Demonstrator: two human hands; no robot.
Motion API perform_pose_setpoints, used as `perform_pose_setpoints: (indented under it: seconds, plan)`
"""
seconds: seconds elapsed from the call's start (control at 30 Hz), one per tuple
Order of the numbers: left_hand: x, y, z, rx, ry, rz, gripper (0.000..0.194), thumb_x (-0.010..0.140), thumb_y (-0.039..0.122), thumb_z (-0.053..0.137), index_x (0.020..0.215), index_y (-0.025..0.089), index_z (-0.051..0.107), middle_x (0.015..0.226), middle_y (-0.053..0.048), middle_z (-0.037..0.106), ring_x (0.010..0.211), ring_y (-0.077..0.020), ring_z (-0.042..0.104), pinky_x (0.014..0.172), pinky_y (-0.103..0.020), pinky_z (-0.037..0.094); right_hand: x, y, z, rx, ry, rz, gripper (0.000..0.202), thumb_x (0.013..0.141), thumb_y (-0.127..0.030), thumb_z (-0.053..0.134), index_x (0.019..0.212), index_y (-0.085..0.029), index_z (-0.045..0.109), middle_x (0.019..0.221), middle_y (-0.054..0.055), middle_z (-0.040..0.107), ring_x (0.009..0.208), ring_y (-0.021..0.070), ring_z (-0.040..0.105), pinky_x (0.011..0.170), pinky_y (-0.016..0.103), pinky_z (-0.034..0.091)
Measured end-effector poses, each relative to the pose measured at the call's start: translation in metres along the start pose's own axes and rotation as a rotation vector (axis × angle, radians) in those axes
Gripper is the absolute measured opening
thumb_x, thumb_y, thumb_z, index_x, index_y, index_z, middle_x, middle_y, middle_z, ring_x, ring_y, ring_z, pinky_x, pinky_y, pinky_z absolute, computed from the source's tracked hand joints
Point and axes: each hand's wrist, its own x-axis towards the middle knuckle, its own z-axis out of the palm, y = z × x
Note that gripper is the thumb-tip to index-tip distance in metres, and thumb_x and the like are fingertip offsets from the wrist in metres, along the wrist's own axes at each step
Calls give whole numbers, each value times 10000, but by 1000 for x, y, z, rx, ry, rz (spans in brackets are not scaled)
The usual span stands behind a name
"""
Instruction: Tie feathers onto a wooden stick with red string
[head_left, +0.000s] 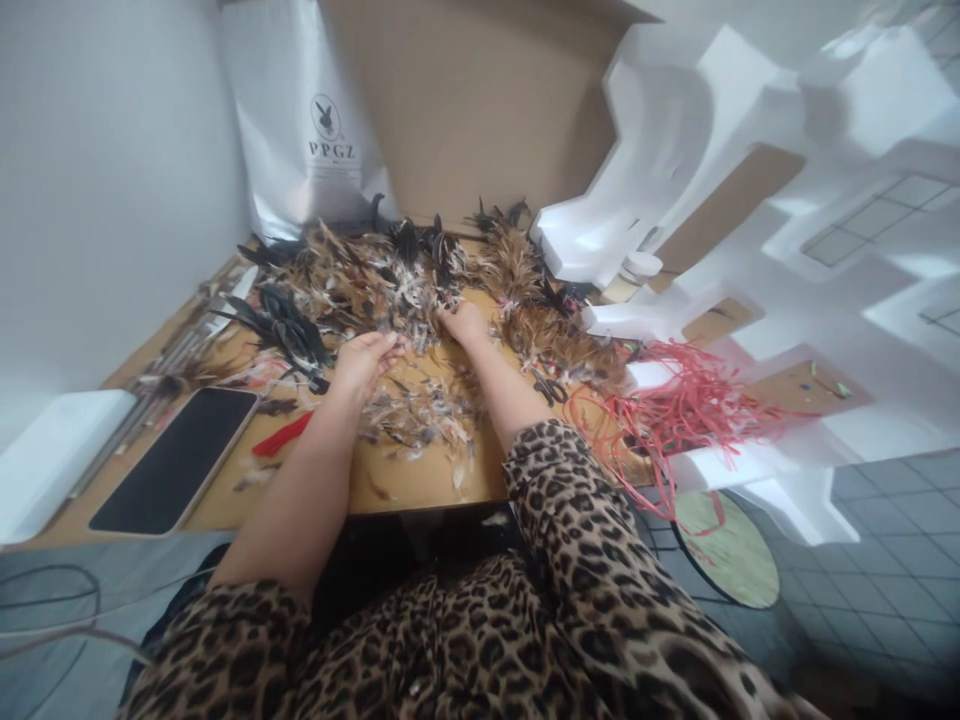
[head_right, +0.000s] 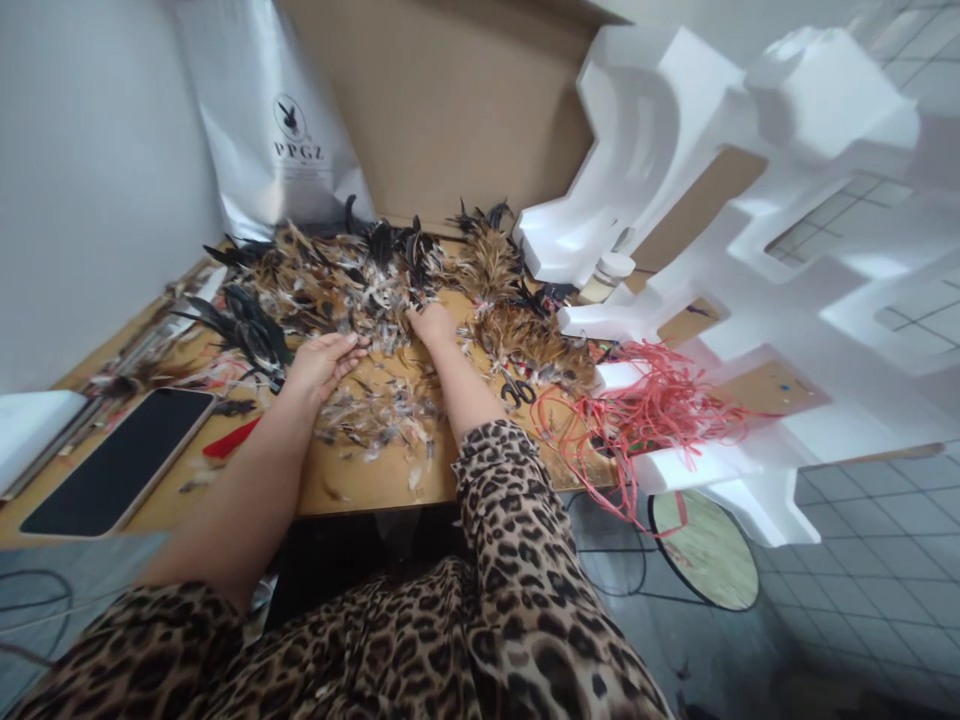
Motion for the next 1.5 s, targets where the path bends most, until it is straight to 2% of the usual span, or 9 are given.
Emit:
perform_pose_setpoints:
  seconds: [0.1, 0.3, 0.53, 0.77, 1.03, 1.13, 1.23, 1.4, 1.5]
  plan:
    - [0, 1, 0, -1, -14, 4, 196, 630, 225, 783, 697, 100, 648, 787, -81, 709, 590, -78, 625, 513, -147, 452, 4, -9, 7, -90, -9, 28, 434, 767, -521, 549, 899, -139, 707, 949, 151, 697, 923, 252, 655, 815, 326, 477]
    - [-3, 3, 2, 4, -14, -2, 175, 645, 222, 770, 697, 100, 655, 789, -87, 710, 589, -72, 624, 531, -147, 453, -5, -1, 12, -98, -29, -150, 183, 757, -235, 563, 855, -176, 706, 918, 113, 704, 874, 219, 650, 801, 315, 462]
    - [-4, 5, 2, 24, 5, 1, 163, 658, 218, 758, 687, 109, 639, 786, -80, 710, 590, -74, 623, 530, -148, 449, -31, 25, -5, 69, 20, -433, 159, 778, -255, 562, 806, -170, 693, 806, 23, 663, 759, 146, 582, 724, 240, 423]
    - [-2, 8, -2, -4, 11, 31, 132, 666, 194, 735, 665, 118, 626, 854, -77, 715, 618, -76, 634, 523, -141, 451, -56, 13, -31, -31, 50, -713, 223, 791, -158, 522, 914, -191, 706, 993, 57, 640, 971, 195, 543, 872, 310, 386]
    - [-3, 12, -4, 20, -13, 34, 160, 647, 211, 749, 664, 126, 614, 912, -84, 717, 687, -97, 653, 559, -153, 468, -67, 3, -17, -64, 94, -690, 323, 849, -135, 436, 1020, -225, 694, 1205, 83, 578, 1178, 262, 426, 982, 428, 315]
    - [-3, 14, -4, 17, 13, 40, 148, 656, 206, 746, 680, 127, 623, 924, -82, 715, 688, -93, 650, 576, -158, 473, -63, 8, -8, 40, 194, -601, 468, 803, -83, 435, 1221, -217, 600, 1342, 91, 491, 1240, 253, 400, 1010, 411, 321]
    - [-5, 15, -2, 21, 10, 38, 149, 665, 204, 741, 670, 126, 614, 919, -83, 715, 681, -89, 645, 577, -158, 469, -59, 14, -11, 131, 252, -465, 438, 797, -112, 442, 1200, -166, 606, 1248, 113, 560, 1142, 236, 495, 968, 365, 377]
    - [-5, 14, -1, 39, -20, 43, 135, 684, 207, 728, 679, 120, 626, 842, -81, 713, 647, -83, 636, 545, -144, 460, -68, 16, -26, 106, -52, -344, 206, 776, -270, 543, 780, -142, 705, 723, 27, 656, 707, 164, 585, 682, 259, 425]
    - [-4, 13, -1, 48, -46, 37, 130, 691, 206, 724, 692, 112, 633, 772, -73, 704, 609, -80, 628, 518, -138, 454, -76, 16, -30, 47, -247, -419, 135, 720, -236, 604, 690, -143, 697, 630, 6, 639, 612, 127, 555, 597, 225, 379]
